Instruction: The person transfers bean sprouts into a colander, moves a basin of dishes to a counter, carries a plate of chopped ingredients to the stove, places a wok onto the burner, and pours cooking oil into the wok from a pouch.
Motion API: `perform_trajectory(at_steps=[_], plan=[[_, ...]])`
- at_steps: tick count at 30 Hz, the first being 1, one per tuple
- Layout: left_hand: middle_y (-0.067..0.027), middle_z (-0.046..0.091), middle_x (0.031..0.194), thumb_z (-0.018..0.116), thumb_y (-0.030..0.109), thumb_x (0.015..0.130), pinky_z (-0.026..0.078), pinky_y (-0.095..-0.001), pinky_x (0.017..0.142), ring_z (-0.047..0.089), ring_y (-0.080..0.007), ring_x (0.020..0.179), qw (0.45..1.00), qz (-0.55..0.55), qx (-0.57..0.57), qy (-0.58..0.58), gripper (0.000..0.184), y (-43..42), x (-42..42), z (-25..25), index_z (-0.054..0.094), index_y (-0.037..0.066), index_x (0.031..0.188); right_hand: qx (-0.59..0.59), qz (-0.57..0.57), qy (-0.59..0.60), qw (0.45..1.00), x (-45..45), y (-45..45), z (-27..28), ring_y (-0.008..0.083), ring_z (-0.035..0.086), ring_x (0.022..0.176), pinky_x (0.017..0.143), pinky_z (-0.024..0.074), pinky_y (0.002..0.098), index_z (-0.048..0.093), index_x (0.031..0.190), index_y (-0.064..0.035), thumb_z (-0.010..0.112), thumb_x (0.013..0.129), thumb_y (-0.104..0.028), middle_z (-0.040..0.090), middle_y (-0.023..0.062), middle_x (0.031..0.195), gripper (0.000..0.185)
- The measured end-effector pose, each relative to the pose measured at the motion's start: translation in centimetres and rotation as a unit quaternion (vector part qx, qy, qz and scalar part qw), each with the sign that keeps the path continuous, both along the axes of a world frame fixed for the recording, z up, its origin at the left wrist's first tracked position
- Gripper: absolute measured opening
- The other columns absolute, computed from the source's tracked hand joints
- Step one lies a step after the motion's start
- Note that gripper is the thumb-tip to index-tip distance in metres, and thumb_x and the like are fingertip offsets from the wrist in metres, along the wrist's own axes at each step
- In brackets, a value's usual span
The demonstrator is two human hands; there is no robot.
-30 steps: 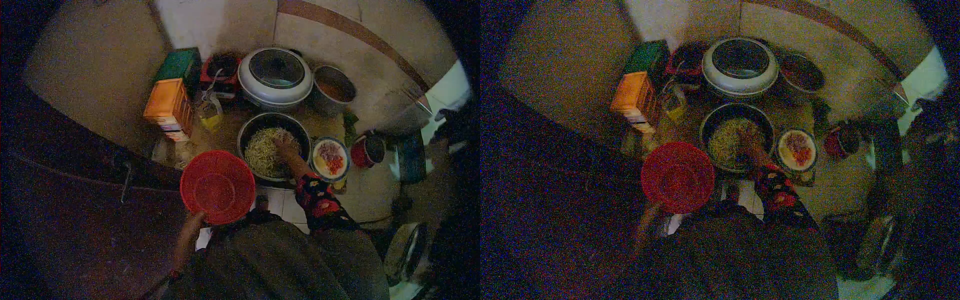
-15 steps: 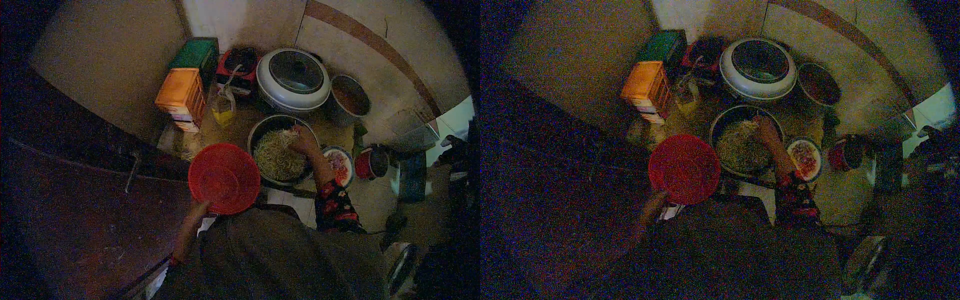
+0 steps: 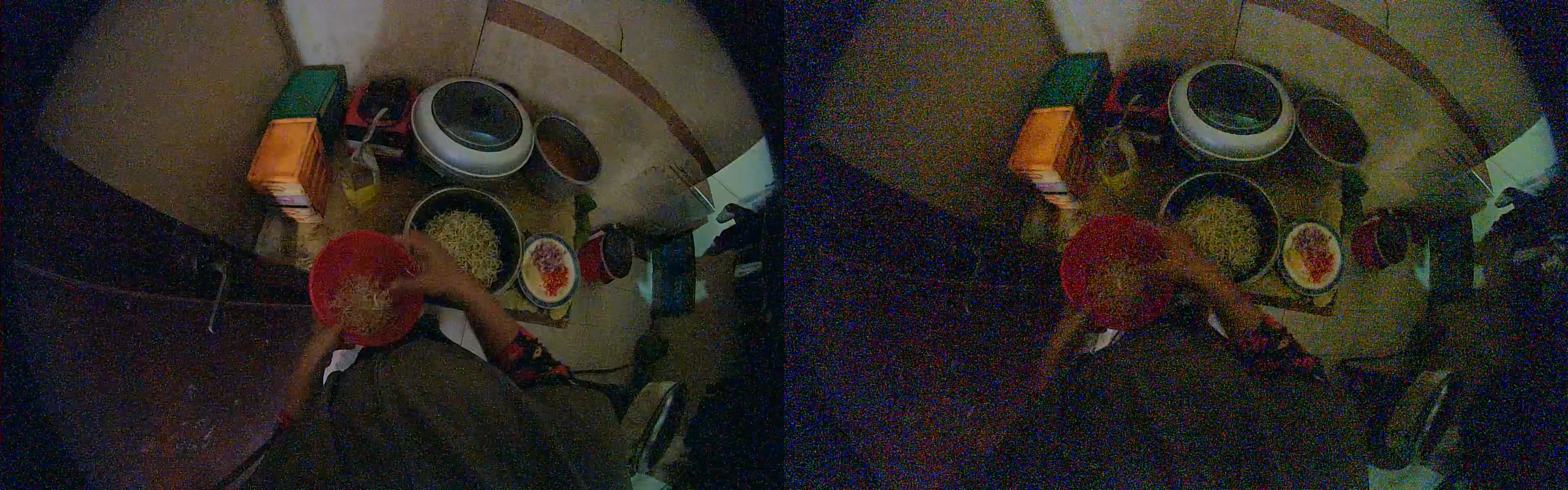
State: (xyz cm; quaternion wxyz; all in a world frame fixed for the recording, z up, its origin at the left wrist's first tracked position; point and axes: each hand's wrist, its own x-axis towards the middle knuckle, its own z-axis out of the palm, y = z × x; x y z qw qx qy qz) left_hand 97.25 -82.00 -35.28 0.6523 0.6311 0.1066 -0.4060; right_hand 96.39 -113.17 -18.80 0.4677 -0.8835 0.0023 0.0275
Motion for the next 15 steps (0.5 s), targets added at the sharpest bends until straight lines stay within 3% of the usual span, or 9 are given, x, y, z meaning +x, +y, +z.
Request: perform_trajectory(at_steps=[2, 4, 5, 7, 10, 12, 13, 15], plan=[[-0.0161, 0.049, 0.120, 0.054, 0.018, 0.086, 0.055, -0.0422, 0.072, 0.057, -0.0300, 0.099, 1.000, 0.014, -0.017, -0.019, 0.056, 0.6, -0.2, -2.0, 0.024, 0.012, 0.134, 0.207, -0.104, 0.072, 0.970, 0.3, -4.2, -3.3, 0.0334, 0.036, 0.122, 0.106, 0.0238, 0.0442, 0.050, 0.121, -0.0141, 0.081, 0.057, -0.030, 0.043, 0.0146, 0.128, 0.073], [-0.0153, 0.049, 0.120, 0.053, 0.018, 0.087, 0.055, -0.0430, 0.072, 0.057, -0.0293, 0.099, 1.000, 0.017, -0.003, 0.000, 0.055, 0.0, -0.6, 1.3, 0.025, 0.012, 0.133, 0.035, -0.090, 0.060, 0.994, 0.4, -8.1, -8.3, 0.0338, 0.034, 0.125, 0.103, 0.0278, 0.0478, 0.042, 0.128, -0.0160, 0.077, 0.063, -0.025, 0.037, 0.0161, 0.134, 0.074], [-0.0149, 0.049, 0.120, 0.054, 0.019, 0.086, 0.055, -0.0426, 0.072, 0.057, -0.0291, 0.098, 1.000, 0.023, -0.011, 0.000, 0.055, -0.3, -1.0, 2.1, 0.026, 0.011, 0.133, -0.122, -0.072, 0.069, 0.987, 0.0, -8.4, -10.7, 0.0337, 0.034, 0.125, 0.100, 0.0314, 0.0486, 0.039, 0.131, -0.0172, 0.075, 0.066, -0.024, 0.034, 0.0169, 0.136, 0.075], [-0.0142, 0.049, 0.120, 0.054, 0.020, 0.086, 0.055, -0.0419, 0.071, 0.058, -0.0285, 0.097, 0.999, 0.037, -0.026, 0.000, 0.055, -0.9, -1.5, 3.3, 0.027, 0.011, 0.133, -0.280, -0.024, 0.132, 0.951, -0.4, -8.9, -14.7, 0.0342, 0.033, 0.125, 0.096, 0.0349, 0.0501, 0.034, 0.133, -0.0182, 0.072, 0.067, -0.023, 0.029, 0.0185, 0.138, 0.076], [-0.0131, 0.050, 0.120, 0.056, 0.024, 0.084, 0.054, -0.0415, 0.069, 0.058, -0.0281, 0.095, 0.997, 0.026, -0.049, 0.047, 0.058, 0.4, -1.3, -3.0, 0.028, 0.011, 0.133, -0.368, 0.008, 0.195, 0.909, 0.0, -8.6, -18.8, 0.0349, 0.033, 0.125, 0.089, 0.0401, 0.0523, 0.028, 0.137, -0.0198, 0.068, 0.070, -0.022, 0.021, 0.0210, 0.140, 0.078], [-0.0129, 0.051, 0.120, 0.057, 0.027, 0.083, 0.054, -0.0419, 0.070, 0.058, -0.0283, 0.096, 0.999, 0.015, 0.004, 0.035, 0.060, -1.4, -0.6, 3.4, 0.028, 0.012, 0.133, -0.385, 0.006, 0.187, 0.904, 0.8, -8.5, -20.8, 0.0353, 0.033, 0.125, 0.085, 0.0436, 0.0538, 0.023, 0.139, -0.0209, 0.066, 0.072, -0.021, 0.016, 0.0226, 0.142, 0.079], [-0.0128, 0.051, 0.119, 0.057, 0.028, 0.083, 0.053, -0.0421, 0.071, 0.058, -0.0284, 0.096, 0.999, 0.009, 0.031, 0.031, 0.060, -2.1, -0.6, 5.9, 0.028, 0.012, 0.133, -0.381, -0.016, 0.247, 0.891, 1.1, -7.2, -17.8, 0.0356, 0.035, 0.124, 0.085, 0.0432, 0.0546, 0.024, 0.139, -0.0199, 0.065, 0.071, -0.021, 0.018, 0.0236, 0.142, 0.080], [-0.0127, 0.050, 0.120, 0.058, 0.028, 0.083, 0.053, -0.0427, 0.071, 0.058, -0.0285, 0.096, 1.000, 0.008, 0.024, 0.018, 0.061, -0.9, -0.2, 3.1, 0.027, 0.012, 0.133, -0.393, 0.003, 0.215, 0.894, 2.1, -7.9, -18.8, 0.0360, 0.039, 0.119, 0.084, 0.0440, 0.0514, 0.028, 0.136, -0.0172, 0.066, 0.070, -0.020, 0.026, 0.0239, 0.137, 0.076]])
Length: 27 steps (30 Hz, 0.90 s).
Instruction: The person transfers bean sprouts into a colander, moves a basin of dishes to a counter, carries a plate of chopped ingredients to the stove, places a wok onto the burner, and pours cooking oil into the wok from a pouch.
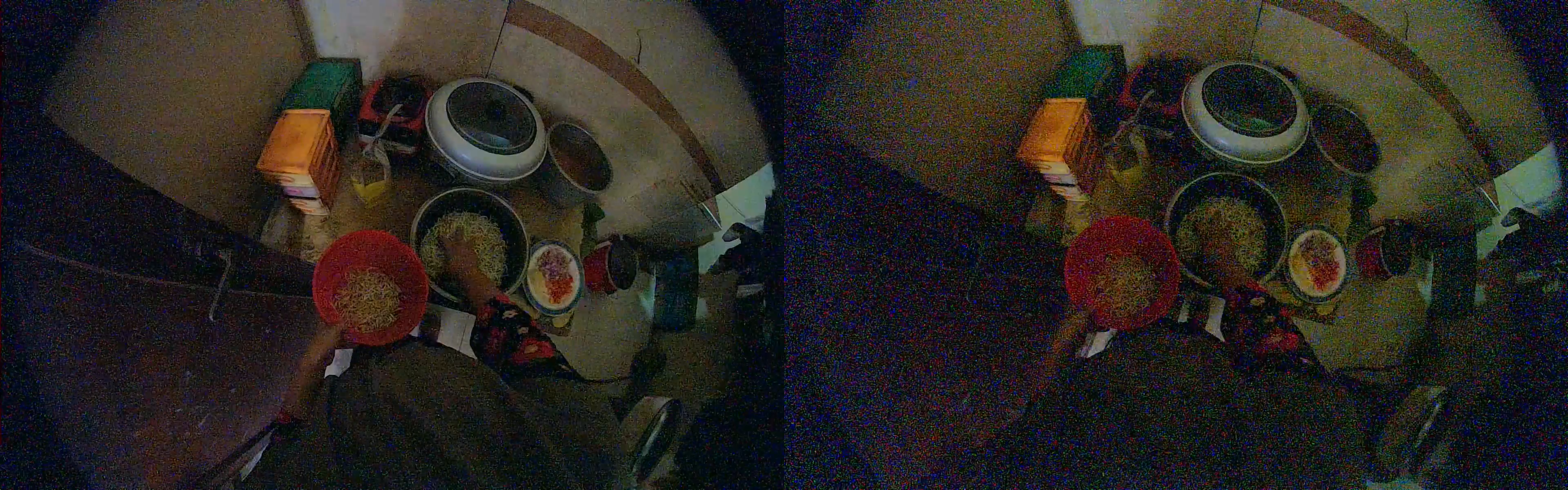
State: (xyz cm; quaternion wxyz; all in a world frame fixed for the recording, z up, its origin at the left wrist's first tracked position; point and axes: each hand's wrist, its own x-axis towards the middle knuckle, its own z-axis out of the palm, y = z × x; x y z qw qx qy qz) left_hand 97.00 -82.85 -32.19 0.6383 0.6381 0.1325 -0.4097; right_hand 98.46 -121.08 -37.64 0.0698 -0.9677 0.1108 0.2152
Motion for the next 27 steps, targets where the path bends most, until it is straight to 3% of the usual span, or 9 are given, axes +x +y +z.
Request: perform_trajectory(at_steps=[4, 6, 7, 10, 13, 16, 17, 19, 27], plan=[[-0.0130, 0.050, 0.121, 0.058, 0.025, 0.083, 0.053, -0.0433, 0.072, 0.058, -0.0291, 0.096, 1.000, -0.005, 0.023, 0.008, 0.060, -0.2, -1.6, 1.0, 0.028, 0.012, 0.133, -0.021, 0.064, -0.044, 0.997, -0.7, -2.6, -3.4, 0.0367, 0.048, 0.109, 0.084, 0.0456, 0.0451, 0.038, 0.130, -0.0119, 0.067, 0.068, -0.018, 0.041, 0.0245, 0.127, 0.069], [-0.0128, 0.050, 0.120, 0.057, 0.025, 0.083, 0.053, -0.0426, 0.072, 0.059, -0.0285, 0.095, 0.982, 0.014, -0.086, -0.170, 0.059, 1.0, -1.6, -6.7, 0.028, 0.011, 0.132, 0.020, -0.001, -0.092, 0.996, -0.6, -3.9, -3.6, 0.0368, 0.048, 0.109, 0.086, 0.0446, 0.0431, 0.043, 0.125, -0.0089, 0.070, 0.064, -0.019, 0.045, 0.0229, 0.123, 0.067], [-0.0127, 0.051, 0.120, 0.056, 0.024, 0.083, 0.053, -0.0422, 0.072, 0.059, -0.0283, 0.094, 0.980, 0.013, -0.095, -0.175, 0.058, 1.2, -1.9, -7.4, 0.029, 0.010, 0.132, 0.042, -0.032, -0.114, 0.992, -0.8, -4.3, -3.6, 0.0369, 0.048, 0.109, 0.087, 0.0441, 0.0422, 0.046, 0.122, -0.0074, 0.072, 0.062, -0.020, 0.047, 0.0221, 0.121, 0.067], [-0.0126, 0.052, 0.118, 0.055, 0.022, 0.084, 0.053, -0.0405, 0.073, 0.059, -0.0274, 0.095, 0.999, -0.015, -0.040, -0.025, 0.055, 0.0, -2.2, -0.6, 0.030, 0.007, 0.130, 0.029, -0.052, -0.179, 0.982, -0.8, -6.5, -2.6, 0.0357, 0.050, 0.107, 0.089, 0.0427, 0.0413, 0.047, 0.120, -0.0056, 0.074, 0.059, -0.020, 0.051, 0.0215, 0.117, 0.068], [-0.0130, 0.052, 0.117, 0.053, 0.021, 0.085, 0.054, -0.0382, 0.074, 0.059, -0.0264, 0.095, 0.999, -0.007, -0.038, -0.007, 0.053, -1.3, -2.1, 5.8, 0.031, 0.004, 0.130, 0.133, -0.063, -0.269, 0.952, -1.9, -3.8, 8.4, 0.0348, 0.051, 0.106, 0.090, 0.0422, 0.0401, 0.049, 0.118, -0.0051, 0.075, 0.059, -0.019, 0.052, 0.0207, 0.115, 0.066], [-0.0137, 0.051, 0.118, 0.054, 0.024, 0.085, 0.054, -0.0404, 0.073, 0.058, -0.0286, 0.096, 0.992, -0.079, 0.085, -0.048, 0.056, 0.4, -1.8, -1.6, 0.030, 0.004, 0.131, 0.241, -0.074, -0.290, 0.923, -0.8, -3.8, 10.5, 0.0333, 0.051, 0.105, 0.091, 0.0415, 0.0397, 0.050, 0.117, -0.0050, 0.077, 0.057, -0.019, 0.053, 0.0186, 0.115, 0.067], [-0.0139, 0.051, 0.118, 0.055, 0.026, 0.085, 0.053, -0.0408, 0.074, 0.058, -0.0287, 0.097, 0.997, -0.050, 0.040, -0.045, 0.058, 0.5, -2.0, -1.2, 0.029, 0.004, 0.132, 0.334, -0.142, -0.257, 0.896, -0.9, -3.1, 11.2, 0.0321, 0.052, 0.105, 0.091, 0.0416, 0.0393, 0.050, 0.116, -0.0053, 0.077, 0.055, -0.018, 0.053, 0.0172, 0.114, 0.068], [-0.0141, 0.051, 0.118, 0.057, 0.031, 0.084, 0.052, -0.0416, 0.075, 0.057, -0.0288, 0.098, 0.998, -0.008, -0.058, -0.031, 0.063, -0.2, -2.1, -0.1, 0.028, 0.004, 0.132, 0.185, -0.070, -0.321, 0.926, -1.5, 1.7, 17.7, 0.0301, 0.052, 0.104, 0.090, 0.0418, 0.0381, 0.051, 0.116, -0.0066, 0.079, 0.054, -0.018, 0.054, 0.0156, 0.113, 0.069], [-0.0150, 0.048, 0.121, 0.057, 0.028, 0.083, 0.049, -0.0409, 0.081, 0.057, -0.0300, 0.097, 0.997, 0.013, -0.064, -0.030, 0.061, 0.1, -1.2, -1.4, 0.029, 0.003, 0.132, 0.289, -0.029, -0.178, 0.940, -2.5, 12.7, 18.3, 0.0351, 0.043, 0.114, 0.095, 0.0379, 0.0436, 0.048, 0.120, -0.0089, 0.075, 0.059, -0.041, 0.046, 0.0182, 0.119, 0.074]])
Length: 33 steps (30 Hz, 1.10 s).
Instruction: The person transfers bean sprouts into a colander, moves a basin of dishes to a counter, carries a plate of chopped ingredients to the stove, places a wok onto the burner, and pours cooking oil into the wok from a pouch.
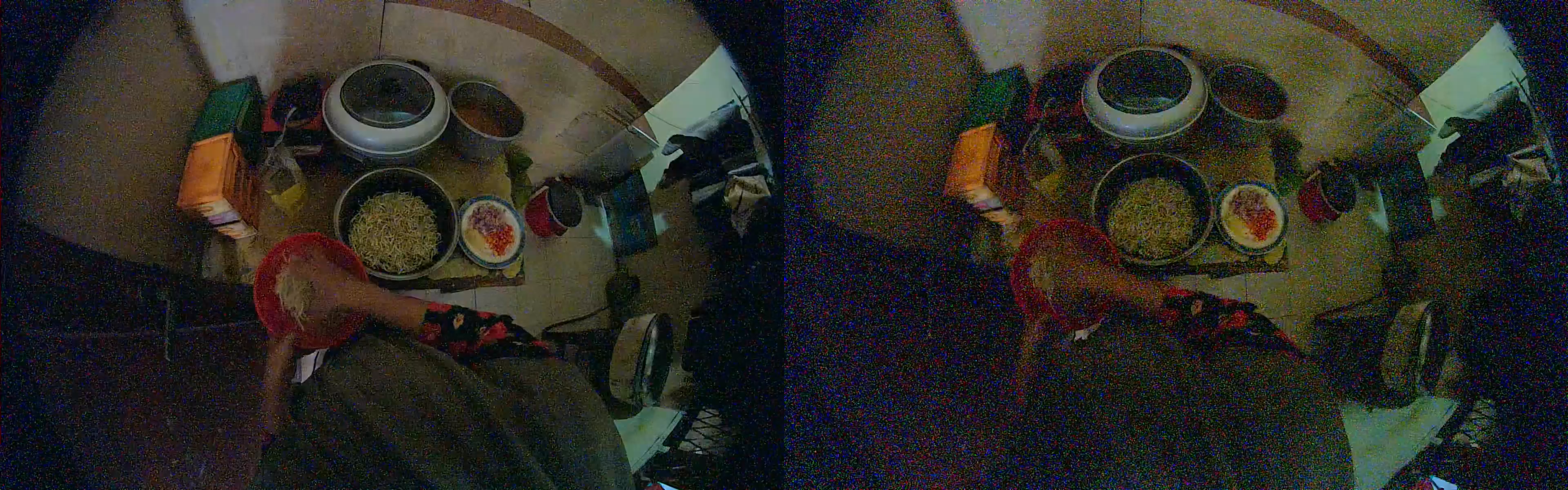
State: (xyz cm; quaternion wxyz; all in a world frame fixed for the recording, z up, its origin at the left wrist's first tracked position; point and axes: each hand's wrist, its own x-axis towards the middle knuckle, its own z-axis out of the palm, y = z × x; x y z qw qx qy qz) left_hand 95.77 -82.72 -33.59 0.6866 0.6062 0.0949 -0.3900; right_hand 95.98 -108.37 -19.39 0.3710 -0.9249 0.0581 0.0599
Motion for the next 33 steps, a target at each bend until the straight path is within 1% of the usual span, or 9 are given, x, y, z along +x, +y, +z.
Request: perform_trajectory(at_steps=[4, 8, 12, 15, 18, 21, 27, 31, 33], plan=[[-0.0147, 0.049, 0.120, 0.057, 0.024, 0.083, 0.050, -0.0405, 0.080, 0.057, -0.0298, 0.096, 1.000, 0.019, -0.020, 0.001, 0.058, -0.1, -0.4, 1.0, 0.031, 0.003, 0.130, 0.044, 0.006, -0.009, 0.999, 0.0, -3.2, -3.2, 0.0369, 0.038, 0.119, 0.098, 0.0344, 0.0445, 0.042, 0.126, -0.0093, 0.076, 0.058, -0.045, 0.039, 0.0187, 0.128, 0.084], [-0.0145, 0.049, 0.119, 0.056, 0.021, 0.082, 0.051, -0.0401, 0.080, 0.058, -0.0297, 0.095, 0.998, 0.044, -0.038, -0.011, 0.055, -1.3, -1.1, 4.3, 0.034, 0.003, 0.129, -0.155, -0.090, 0.103, 0.978, -2.1, -13.5, -11.5, 0.0418, 0.027, 0.126, 0.100, 0.0316, 0.0484, 0.024, 0.138, -0.0196, 0.078, 0.056, -0.045, 0.015, 0.0237, 0.142, 0.102], [-0.0142, 0.052, 0.115, 0.053, 0.016, 0.082, 0.051, -0.0414, 0.079, 0.059, -0.0285, 0.094, 0.995, -0.013, -0.088, 0.037, 0.050, 1.6, 0.5, -4.0, 0.037, 0.000, 0.126, -0.306, -0.057, 0.205, 0.928, -3.7, -16.2, -18.0, 0.0448, 0.033, 0.121, 0.095, 0.0348, 0.0539, 0.013, 0.141, -0.0273, 0.072, 0.068, -0.034, 0.010, 0.0263, 0.142, 0.094], [-0.0142, 0.054, 0.113, 0.050, 0.014, 0.082, 0.051, -0.0392, 0.079, 0.059, -0.0284, 0.093, 0.997, 0.053, -0.023, 0.054, 0.045, -1.4, -0.6, 1.9, 0.040, -0.001, 0.123, -0.251, -0.038, 0.242, 0.936, -3.6, -15.5, -16.1, 0.0440, 0.043, 0.114, 0.092, 0.0384, 0.0546, 0.011, 0.141, -0.0283, 0.065, 0.075, -0.024, 0.009, 0.0263, 0.142, 0.085], [-0.0148, 0.054, 0.113, 0.048, 0.013, 0.083, 0.052, -0.0383, 0.077, 0.059, -0.0290, 0.093, 0.995, 0.048, 0.073, 0.049, 0.042, 1.0, -0.3, -2.6, 0.042, -0.001, 0.122, -0.298, -0.035, 0.211, 0.930, -3.1, -17.4, -23.2, 0.0407, 0.050, 0.107, 0.087, 0.0432, 0.0514, 0.015, 0.140, -0.0250, 0.060, 0.079, -0.022, 0.016, 0.0263, 0.139, 0.076], [-0.0155, 0.053, 0.114, 0.049, 0.017, 0.085, 0.052, -0.0385, 0.076, 0.059, -0.0289, 0.093, 0.996, 0.037, -0.077, 0.036, 0.041, 1.6, -0.5, -3.4, 0.042, -0.001, 0.122, -0.289, -0.073, 0.232, 0.926, -2.9, -16.3, -18.3, 0.0353, 0.055, 0.100, 0.081, 0.0466, 0.0476, 0.025, 0.137, -0.0194, 0.056, 0.081, -0.028, 0.033, 0.0264, 0.130, 0.065], [-0.0142, 0.056, 0.108, 0.052, 0.025, 0.085, 0.053, -0.0383, 0.074, 0.059, -0.0262, 0.091, 0.995, -0.028, 0.080, 0.059, 0.043, 3.7, 0.4, -10.3, 0.045, 0.000, 0.119, -0.348, -0.048, 0.181, 0.919, -2.8, -17.7, -22.2, 0.0302, 0.058, 0.087, 0.074, 0.0487, 0.0426, 0.044, 0.120, -0.0122, 0.056, 0.080, -0.028, 0.050, 0.0201, 0.110, 0.045], [-0.0123, 0.058, 0.107, 0.054, 0.027, 0.085, 0.053, -0.0383, 0.075, 0.060, -0.0254, 0.091, 0.995, -0.030, 0.024, 0.095, 0.045, 1.8, -0.1, -8.1, 0.045, 0.002, 0.120, -0.579, -0.032, -0.073, 0.811, -3.0, -22.7, -32.9, 0.0267, 0.061, 0.078, 0.070, 0.0501, 0.0394, 0.057, 0.108, -0.0074, 0.057, 0.079, -0.028, 0.062, 0.0159, 0.097, 0.036], [-0.0116, 0.057, 0.108, 0.055, 0.028, 0.085, 0.053, -0.0390, 0.075, 0.059, -0.0258, 0.091, 0.996, -0.049, 0.042, 0.066, 0.046, 2.9, -0.3, -10.8, 0.044, 0.003, 0.121, -0.294, -0.080, 0.099, 0.947, -1.0, -21.6, -23.2, 0.0303, 0.058, 0.090, 0.078, 0.0476, 0.0406, 0.056, 0.109, -0.0069, 0.061, 0.075, -0.027, 0.059, 0.0189, 0.103, 0.040]])
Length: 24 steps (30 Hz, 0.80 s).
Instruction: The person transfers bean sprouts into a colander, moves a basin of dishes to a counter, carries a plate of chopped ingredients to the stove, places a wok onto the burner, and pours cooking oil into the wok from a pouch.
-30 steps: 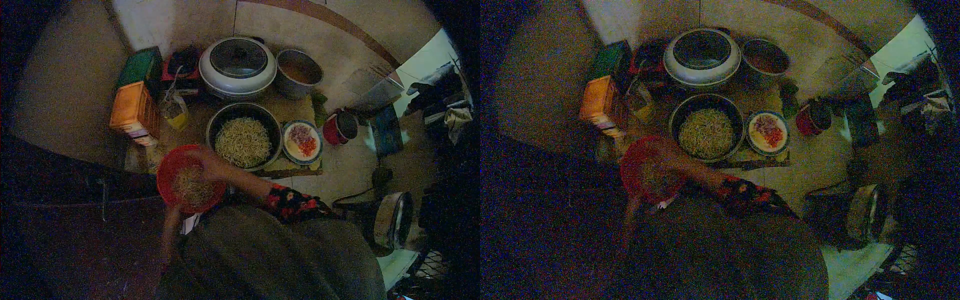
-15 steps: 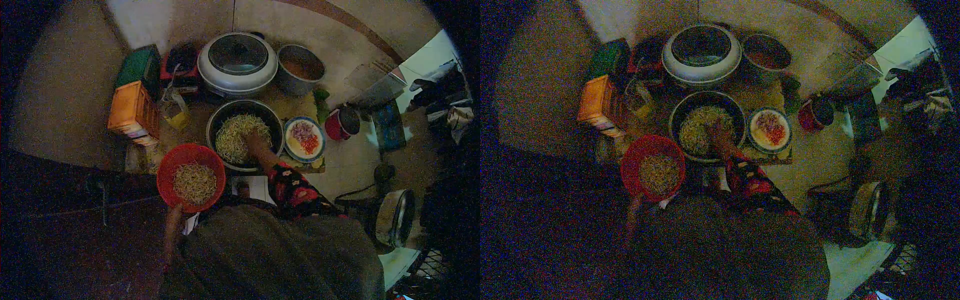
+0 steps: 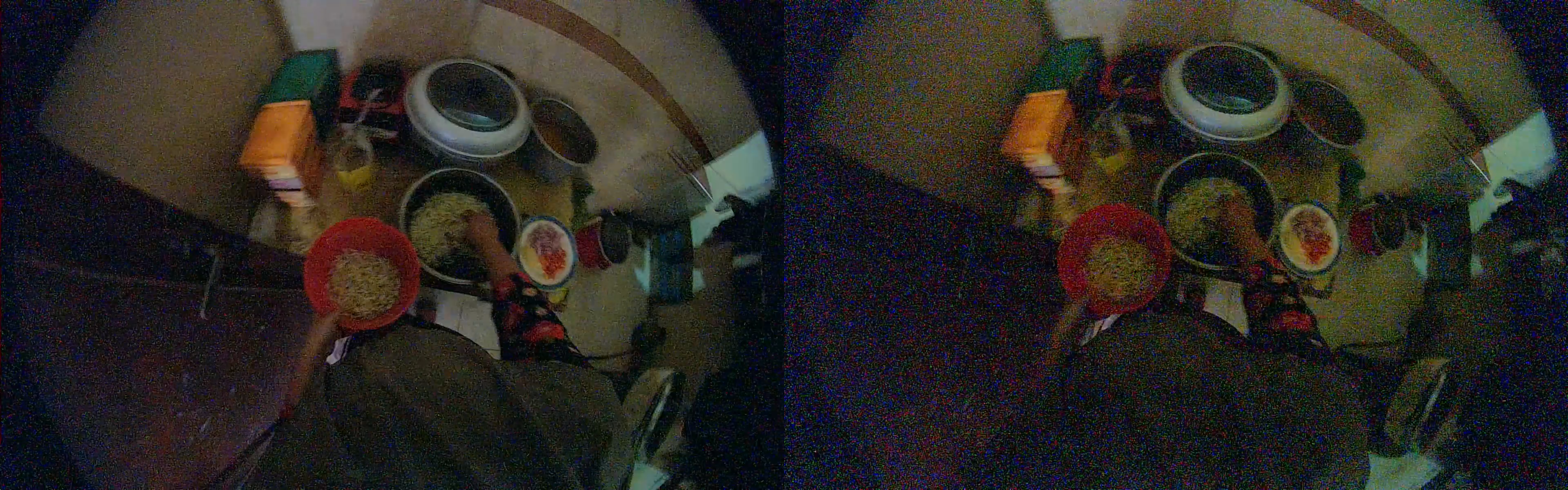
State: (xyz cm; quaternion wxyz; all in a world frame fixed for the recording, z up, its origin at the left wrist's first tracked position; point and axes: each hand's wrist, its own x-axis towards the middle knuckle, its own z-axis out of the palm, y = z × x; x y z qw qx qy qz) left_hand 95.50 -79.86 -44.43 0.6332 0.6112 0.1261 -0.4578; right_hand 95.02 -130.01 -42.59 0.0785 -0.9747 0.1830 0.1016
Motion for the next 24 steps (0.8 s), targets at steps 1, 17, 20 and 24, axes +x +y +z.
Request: perform_trajectory(at_steps=[1, 17, 20, 24], plan=[[-0.0118, 0.056, 0.109, 0.054, 0.028, 0.085, 0.052, -0.0401, 0.075, 0.059, -0.0261, 0.092, 0.999, 0.029, 0.012, -0.001, 0.046, -0.2, -0.4, 2.3, 0.042, 0.004, 0.123, 0.045, -0.027, -0.011, 0.999, 0.2, 1.2, 3.9, 0.0316, 0.056, 0.096, 0.082, 0.0459, 0.0414, 0.055, 0.110, -0.0067, 0.065, 0.071, -0.024, 0.058, 0.0202, 0.106, 0.043], [-0.0129, 0.056, 0.112, 0.053, 0.024, 0.087, 0.051, -0.0417, 0.075, 0.059, -0.0283, 0.094, 0.998, -0.037, 0.051, 0.031, 0.043, -3.8, 1.4, 10.4, 0.042, 0.003, 0.122, 0.283, 0.224, -0.194, 0.912, 3.7, 23.3, 17.1, 0.0327, 0.051, 0.104, 0.091, 0.0408, 0.0407, 0.056, 0.111, -0.0105, 0.075, 0.060, -0.017, 0.053, 0.0157, 0.111, 0.055], [-0.0134, 0.057, 0.110, 0.052, 0.022, 0.085, 0.051, -0.0403, 0.073, 0.059, -0.0284, 0.093, 0.999, -0.007, 0.032, 0.013, 0.041, -4.6, 0.8, 10.9, 0.043, 0.003, 0.121, 0.230, 0.322, -0.297, 0.869, 3.3, 24.0, 11.0, 0.0321, 0.051, 0.105, 0.089, 0.0426, 0.0410, 0.055, 0.113, -0.0119, 0.076, 0.061, -0.018, 0.051, 0.0159, 0.115, 0.056], [-0.0138, 0.056, 0.111, 0.051, 0.017, 0.084, 0.050, -0.0400, 0.071, 0.059, -0.0276, 0.091, 0.996, 0.021, 0.051, -0.070, 0.042, -5.2, 0.5, 12.5, 0.043, 0.003, 0.122, 0.370, 0.057, -0.159, 0.914, 3.7, 16.8, 13.0, 0.0330, 0.048, 0.110, 0.089, 0.0440, 0.0408, 0.050, 0.119, -0.0144, 0.075, 0.063, -0.019, 0.042, 0.0161, 0.128, 0.061]])
